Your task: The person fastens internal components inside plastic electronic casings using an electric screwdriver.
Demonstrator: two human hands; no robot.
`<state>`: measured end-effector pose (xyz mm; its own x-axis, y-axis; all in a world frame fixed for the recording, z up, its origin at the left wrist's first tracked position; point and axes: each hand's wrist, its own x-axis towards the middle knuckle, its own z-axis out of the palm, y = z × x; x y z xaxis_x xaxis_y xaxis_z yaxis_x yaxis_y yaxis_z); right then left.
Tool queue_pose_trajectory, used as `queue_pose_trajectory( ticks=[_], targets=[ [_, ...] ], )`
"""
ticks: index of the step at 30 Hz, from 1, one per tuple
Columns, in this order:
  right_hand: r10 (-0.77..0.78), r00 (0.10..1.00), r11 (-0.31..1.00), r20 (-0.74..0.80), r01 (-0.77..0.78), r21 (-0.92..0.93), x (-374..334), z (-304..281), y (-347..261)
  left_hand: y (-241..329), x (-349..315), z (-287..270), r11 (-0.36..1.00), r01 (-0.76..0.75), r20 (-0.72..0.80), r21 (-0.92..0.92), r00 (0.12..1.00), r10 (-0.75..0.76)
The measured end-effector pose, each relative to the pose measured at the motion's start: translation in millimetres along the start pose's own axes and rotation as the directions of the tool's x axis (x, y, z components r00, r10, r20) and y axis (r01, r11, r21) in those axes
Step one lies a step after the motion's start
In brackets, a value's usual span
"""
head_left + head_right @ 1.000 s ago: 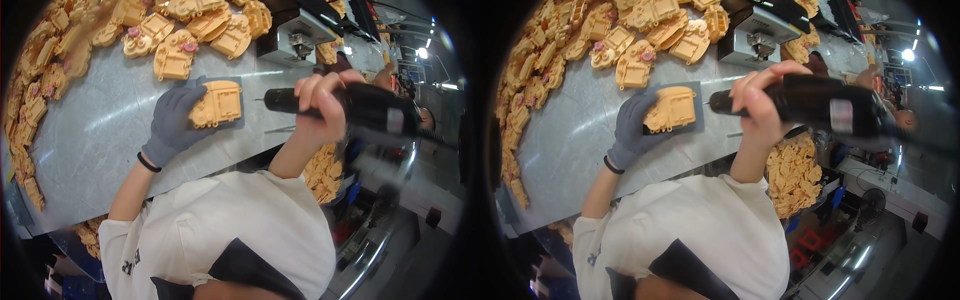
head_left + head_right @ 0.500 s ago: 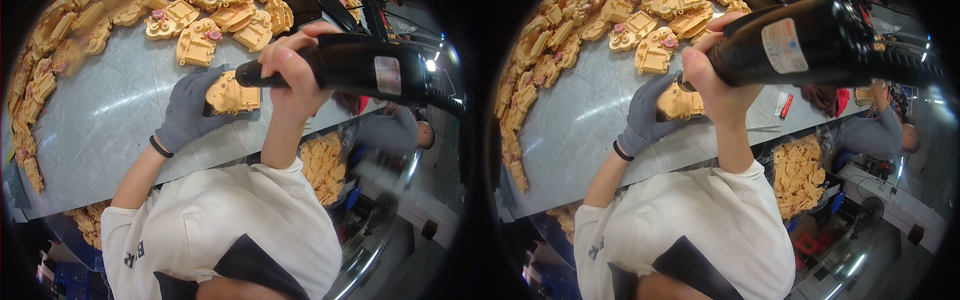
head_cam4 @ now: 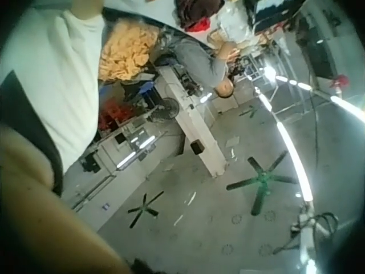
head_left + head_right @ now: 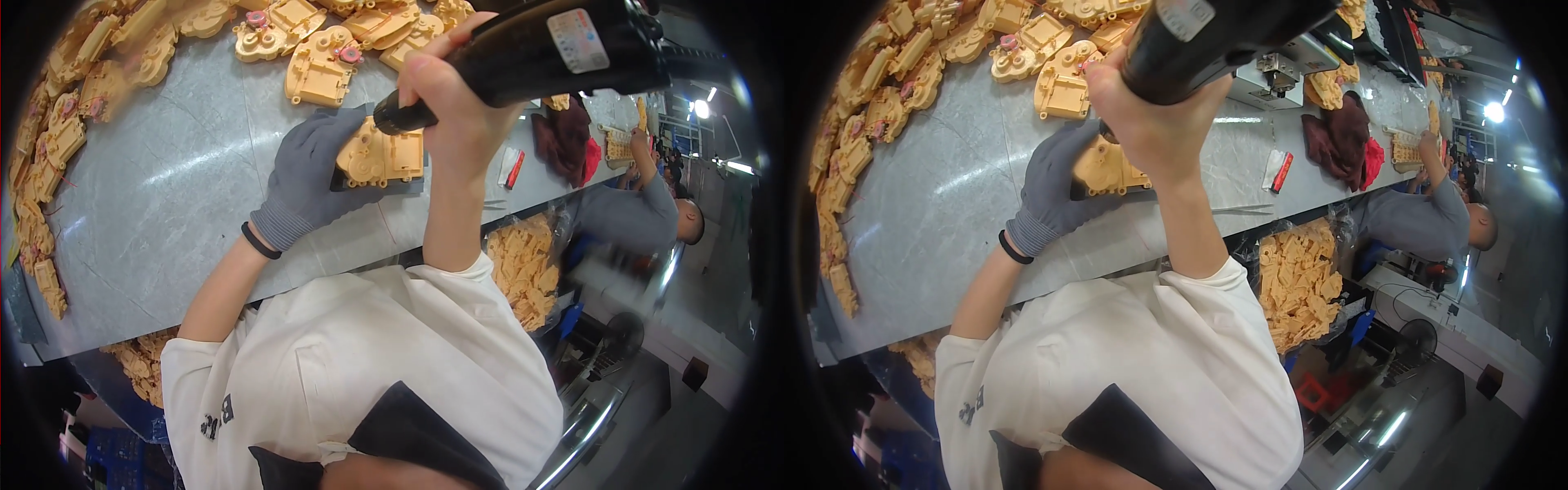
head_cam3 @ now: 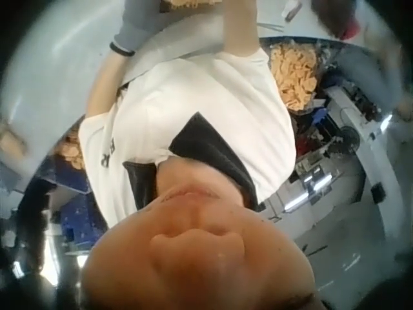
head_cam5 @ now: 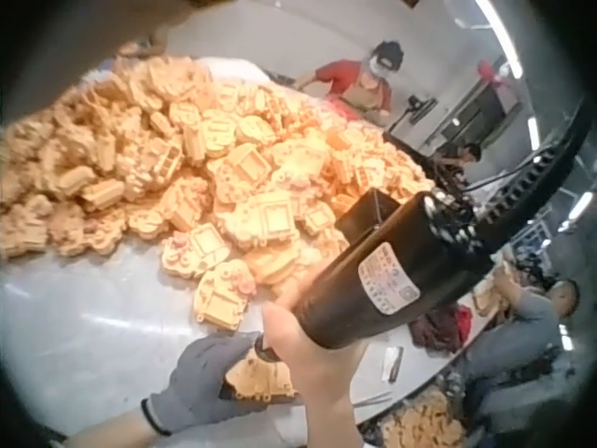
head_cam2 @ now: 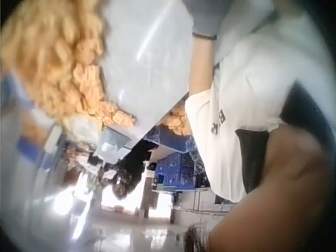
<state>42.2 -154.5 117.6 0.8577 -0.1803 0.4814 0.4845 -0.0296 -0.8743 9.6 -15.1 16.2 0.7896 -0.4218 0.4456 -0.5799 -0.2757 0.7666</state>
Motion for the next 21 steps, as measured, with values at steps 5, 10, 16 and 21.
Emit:
queue_pose_trajectory(
  ticks=[5, 10, 16, 21],
  targets=[
    [0.047, 0.999, 0.997, 0.0, -0.047, -0.059, -4.2, 4.5, -3.5, -8.2, -4.2, -0.7, 0.999, -0.03, 0.057, 0.029, 0.998, 0.029],
    [-0.126, 0.934, 0.969, -0.334, 0.188, 0.16, 10.5, -76.3, -34.3, -3.5, -2.8, -4.8, 0.995, -0.013, 0.095, 0.103, 0.995, 0.003],
    [-0.273, 0.774, 0.958, -0.571, 0.164, -0.236, 75.3, -158.8, 2.8, 2.7, 0.6, -6.7, 0.987, -0.026, 0.2, 0.156, 0.98, -0.006],
    [-0.102, 0.903, 0.974, -0.416, 0.007, -0.224, 59.5, -152.0, 1.3, 0.7, -2.4, -5.9, 0.988, -0.018, 0.187, 0.156, 0.982, -0.012]
  ],
)
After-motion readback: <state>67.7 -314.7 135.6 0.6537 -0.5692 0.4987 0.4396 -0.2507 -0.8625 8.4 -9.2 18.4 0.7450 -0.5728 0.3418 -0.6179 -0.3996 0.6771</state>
